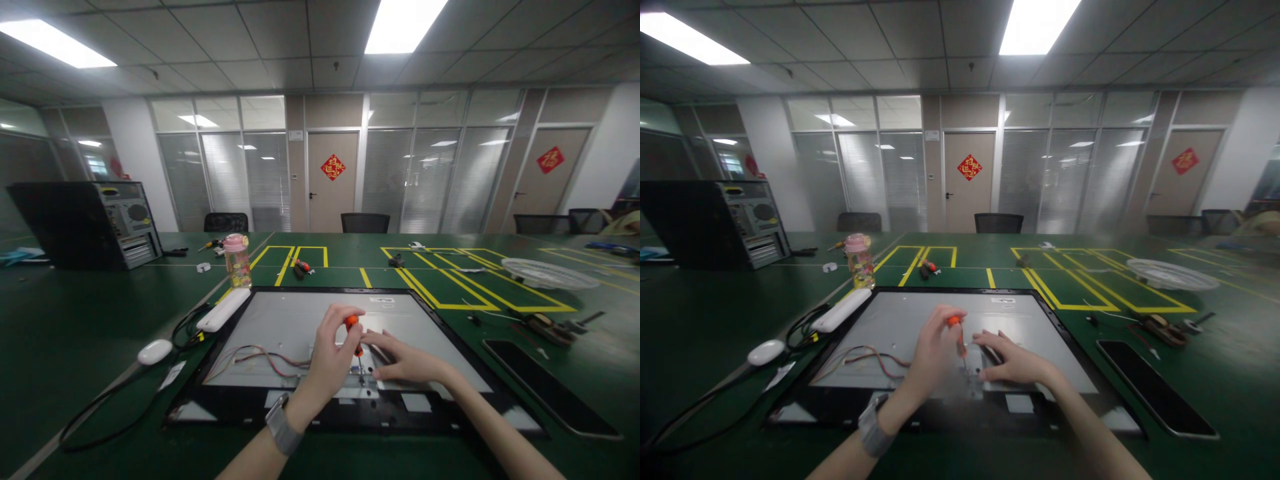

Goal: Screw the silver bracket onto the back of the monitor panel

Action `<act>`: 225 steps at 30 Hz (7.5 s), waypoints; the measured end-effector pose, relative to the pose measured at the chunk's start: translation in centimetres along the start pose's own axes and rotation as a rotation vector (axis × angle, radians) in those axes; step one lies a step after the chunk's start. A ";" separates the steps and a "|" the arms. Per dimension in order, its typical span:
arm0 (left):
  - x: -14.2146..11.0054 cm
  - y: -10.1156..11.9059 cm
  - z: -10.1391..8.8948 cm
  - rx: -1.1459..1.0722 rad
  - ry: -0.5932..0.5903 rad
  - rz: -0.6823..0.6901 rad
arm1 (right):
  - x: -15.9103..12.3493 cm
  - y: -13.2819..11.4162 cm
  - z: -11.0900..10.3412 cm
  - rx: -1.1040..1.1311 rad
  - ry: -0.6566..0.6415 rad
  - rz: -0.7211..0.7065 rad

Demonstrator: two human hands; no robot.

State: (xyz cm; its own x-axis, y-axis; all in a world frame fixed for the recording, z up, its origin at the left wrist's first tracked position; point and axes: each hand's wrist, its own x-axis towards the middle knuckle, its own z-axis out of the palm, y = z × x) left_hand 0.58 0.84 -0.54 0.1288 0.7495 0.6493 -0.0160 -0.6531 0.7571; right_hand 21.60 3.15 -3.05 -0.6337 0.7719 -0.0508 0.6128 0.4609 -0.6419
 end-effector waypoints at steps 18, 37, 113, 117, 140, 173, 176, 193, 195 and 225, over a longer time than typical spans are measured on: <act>-0.2 -0.1 0.2 0.000 0.030 0.020 | 0.0 -0.2 0.0 0.016 -0.002 0.016; 0.0 1.1 -0.2 0.016 -0.010 0.081 | 0.0 0.1 0.1 -0.004 0.006 0.023; -0.2 0.8 0.0 0.157 0.094 0.031 | -0.3 -0.7 -0.2 0.017 0.010 0.042; -0.1 0.6 0.2 0.178 0.104 0.057 | -0.3 -0.7 -0.2 0.016 0.011 0.040; -0.3 0.9 -0.1 0.116 0.086 0.085 | -0.3 -0.6 -0.2 -0.002 0.006 0.034; 0.0 1.4 -0.2 0.091 0.092 0.079 | -0.3 -0.8 -0.3 0.008 0.002 0.043; 0.0 1.5 -0.3 0.053 0.052 0.081 | -0.3 -0.6 -0.3 0.001 0.001 0.041; -0.6 0.9 0.4 0.110 0.090 0.045 | -0.2 -0.3 -0.1 0.014 0.014 0.014; -0.6 0.8 0.5 0.103 0.097 0.030 | -0.2 -0.2 -0.1 0.011 0.017 0.023; -0.2 1.2 0.1 -0.009 0.041 0.010 | -0.3 -0.5 -0.1 -0.017 0.016 0.040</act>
State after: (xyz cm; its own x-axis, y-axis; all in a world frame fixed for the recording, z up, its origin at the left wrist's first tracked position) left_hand 0.66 -0.10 0.24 0.0879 0.7471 0.6589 -0.0259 -0.6595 0.7513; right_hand 21.53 2.71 -2.60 -0.6009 0.7968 -0.0635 0.6453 0.4367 -0.6268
